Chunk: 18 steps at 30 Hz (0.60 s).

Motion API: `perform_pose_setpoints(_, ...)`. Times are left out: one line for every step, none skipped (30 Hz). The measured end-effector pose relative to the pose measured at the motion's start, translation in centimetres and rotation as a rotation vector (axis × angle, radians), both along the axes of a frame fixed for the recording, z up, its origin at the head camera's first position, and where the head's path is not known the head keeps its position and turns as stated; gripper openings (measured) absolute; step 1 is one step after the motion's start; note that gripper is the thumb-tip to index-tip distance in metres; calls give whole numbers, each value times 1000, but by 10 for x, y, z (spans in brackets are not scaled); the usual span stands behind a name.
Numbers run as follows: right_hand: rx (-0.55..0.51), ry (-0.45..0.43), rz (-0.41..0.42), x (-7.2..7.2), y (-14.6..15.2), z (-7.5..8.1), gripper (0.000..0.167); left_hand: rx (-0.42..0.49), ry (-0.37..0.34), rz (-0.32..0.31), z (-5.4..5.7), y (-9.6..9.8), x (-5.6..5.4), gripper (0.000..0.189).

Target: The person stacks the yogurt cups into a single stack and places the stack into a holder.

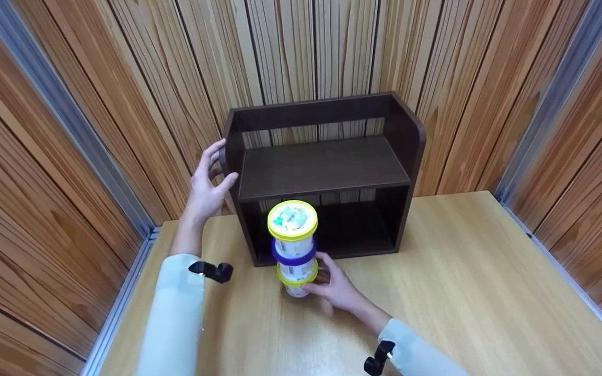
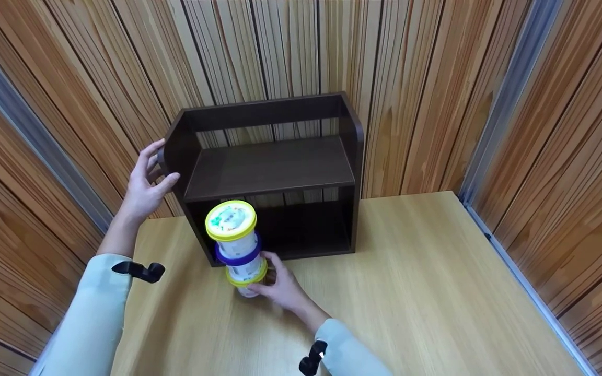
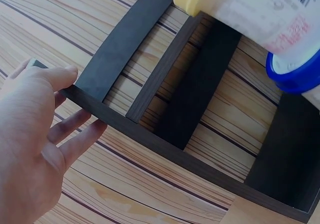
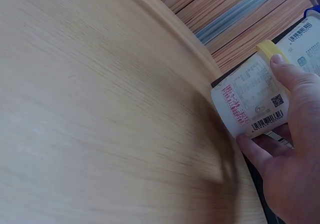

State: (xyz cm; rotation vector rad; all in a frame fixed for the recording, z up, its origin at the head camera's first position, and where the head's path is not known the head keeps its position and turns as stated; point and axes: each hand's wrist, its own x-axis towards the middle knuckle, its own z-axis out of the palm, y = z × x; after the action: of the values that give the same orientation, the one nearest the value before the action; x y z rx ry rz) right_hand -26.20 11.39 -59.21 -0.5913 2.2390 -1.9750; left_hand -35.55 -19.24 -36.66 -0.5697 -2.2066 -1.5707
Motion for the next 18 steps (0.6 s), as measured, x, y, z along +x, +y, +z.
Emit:
perform_pose_setpoints(8,2,3,1,1,1,77,0,0,-1,0,0,0,71)
perform_pose_setpoints(15,8,5,1,3,2,77,2,0,-2,0,0,0,71)
perform_pose_setpoints(19,12,9,2,4,3,77,3,-1,-4,0,0,0,71)
perform_pose_setpoints(22,17,12,2,6,5,77,4,-1,-4,0,0,0,71)
perform_pose_setpoints(16,20,19,3,7,6,78,3,0,-5,0,0,0,72)
perform_pose_setpoints(11,25,25,3,8,7,78,3,2,-6,0,0,0,72)
perform_pose_setpoints(5,23,30,3,9,8,79,2,5,-7,0,0,0,72)
perform_pose_setpoints(-1,24,33,3,10,10,79,1,6,-6,0,0,0,72)
perform_pose_setpoints(-5,22,34,4,11,11,79,-1,8,-4,0,0,0,72)
perform_pose_setpoints(-9,18,33,4,12,13,79,-2,11,-3,0,0,0,72)
perform_pose_setpoints(-8,17,32,4,13,15,80,-3,13,-2,0,0,0,72)
perform_pose_setpoints(-2,13,27,4,14,17,80,-4,14,-1,1,0,0,72)
perform_pose_setpoints(4,8,22,4,15,18,80,-6,13,1,1,0,0,72)
perform_pose_setpoints(11,5,17,5,17,20,80,-6,12,1,0,0,0,72)
perform_pose_setpoints(17,0,13,5,18,22,80,-6,10,1,0,0,0,72)
perform_pose_setpoints(22,-3,11,5,19,24,80,-7,8,1,0,0,0,72)
perform_pose_setpoints(27,-4,10,6,20,25,80,-8,6,1,0,0,0,72)
perform_pose_setpoints(32,-7,8,6,22,27,79,-9,5,2,-1,0,0,73)
